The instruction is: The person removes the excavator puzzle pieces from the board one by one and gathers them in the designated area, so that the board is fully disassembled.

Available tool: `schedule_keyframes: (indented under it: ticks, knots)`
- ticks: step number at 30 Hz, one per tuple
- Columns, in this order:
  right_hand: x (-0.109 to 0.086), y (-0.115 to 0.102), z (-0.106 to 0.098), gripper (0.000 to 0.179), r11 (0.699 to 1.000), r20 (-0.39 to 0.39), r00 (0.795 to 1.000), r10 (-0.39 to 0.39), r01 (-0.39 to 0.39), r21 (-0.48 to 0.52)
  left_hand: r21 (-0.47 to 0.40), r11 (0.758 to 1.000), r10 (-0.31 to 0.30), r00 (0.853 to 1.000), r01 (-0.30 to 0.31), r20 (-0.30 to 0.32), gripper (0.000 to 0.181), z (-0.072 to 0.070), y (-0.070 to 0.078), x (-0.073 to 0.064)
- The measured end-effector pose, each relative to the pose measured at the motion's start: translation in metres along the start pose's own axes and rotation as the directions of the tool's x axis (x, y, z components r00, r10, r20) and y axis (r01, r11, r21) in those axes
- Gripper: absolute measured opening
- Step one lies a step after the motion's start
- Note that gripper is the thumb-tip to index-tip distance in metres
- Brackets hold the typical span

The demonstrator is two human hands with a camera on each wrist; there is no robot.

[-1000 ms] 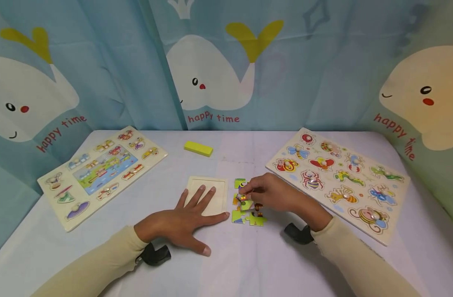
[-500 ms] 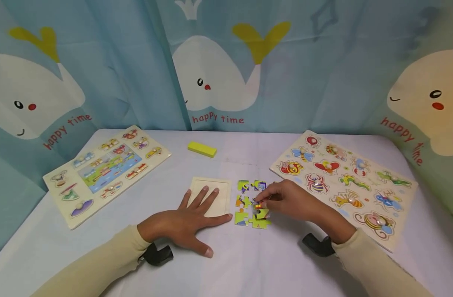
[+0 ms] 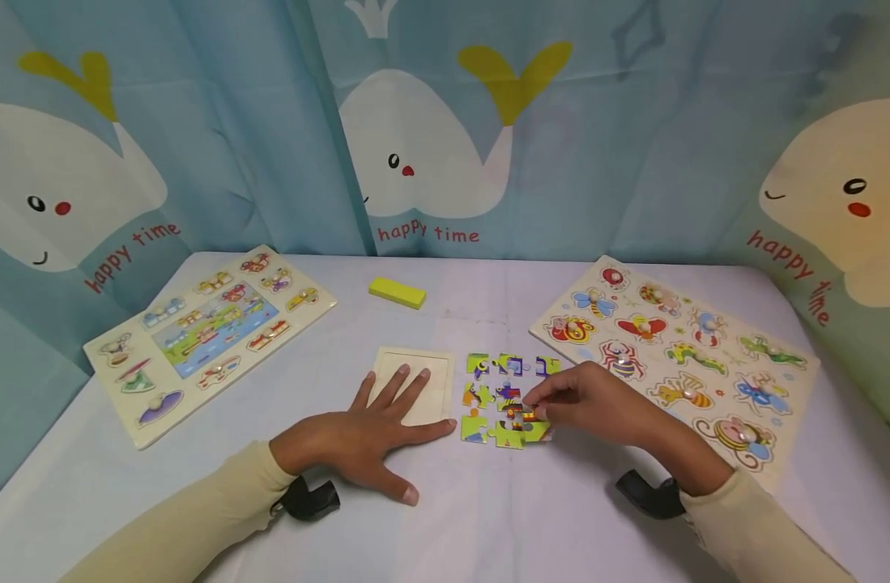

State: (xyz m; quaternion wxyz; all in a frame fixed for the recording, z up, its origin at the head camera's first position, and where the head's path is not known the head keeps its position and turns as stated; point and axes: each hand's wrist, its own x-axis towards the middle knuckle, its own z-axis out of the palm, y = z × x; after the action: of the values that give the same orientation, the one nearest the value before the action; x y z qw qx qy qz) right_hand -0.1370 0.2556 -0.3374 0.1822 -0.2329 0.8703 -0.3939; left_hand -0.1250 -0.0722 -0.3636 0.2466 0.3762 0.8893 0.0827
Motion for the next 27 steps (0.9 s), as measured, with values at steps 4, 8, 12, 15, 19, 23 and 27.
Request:
schedule_keyframes:
  ticks: [4, 8, 12, 15, 19, 23, 27]
  knots:
    - [-0.003, 0.004, -0.001, 0.016, 0.999, 0.040, 0.999, 0.004, -0.005, 0.034, 0.005, 1.000, -0.001, 1.000, 0.001, 0.002, 0.085, 0.000, 0.000, 0.000]
    - [-0.005, 0.009, -0.002, 0.015, 0.998, 0.085, 0.996, -0.002, -0.003, 0.060, -0.002, 1.000, -0.003, 1.000, 0.003, 0.003, 0.085, 0.000, 0.000, 0.001]
    - [-0.007, 0.013, -0.002, 0.013, 0.998, 0.110, 0.994, -0.015, 0.007, 0.066, -0.004, 1.000, -0.001, 1.000, 0.001, 0.001, 0.085, -0.001, 0.001, 0.001]
    - [-0.008, 0.013, -0.003, 0.013, 0.999, 0.103, 0.995, -0.018, 0.015, 0.034, -0.004, 1.000, 0.002, 1.000, -0.002, 0.002, 0.085, -0.001, 0.001, 0.001]
    - [-0.008, 0.012, -0.003, 0.012, 1.000, 0.083, 0.997, 0.003, -0.002, -0.017, 0.002, 1.000, 0.001, 1.000, -0.001, 0.003, 0.085, -0.001, 0.001, 0.001]
    - [-0.007, 0.008, -0.005, 0.014, 0.996, 0.051, 0.998, 0.025, -0.021, -0.088, 0.014, 1.000, -0.005, 1.000, 0.005, 0.007, 0.085, -0.001, 0.001, 0.002]
    - [-0.005, 0.004, -0.009, 0.014, 0.985, -0.001, 1.000, 0.016, -0.016, -0.174, 0.018, 1.000, -0.008, 1.000, 0.008, 0.007, 0.085, -0.001, 0.001, 0.002]
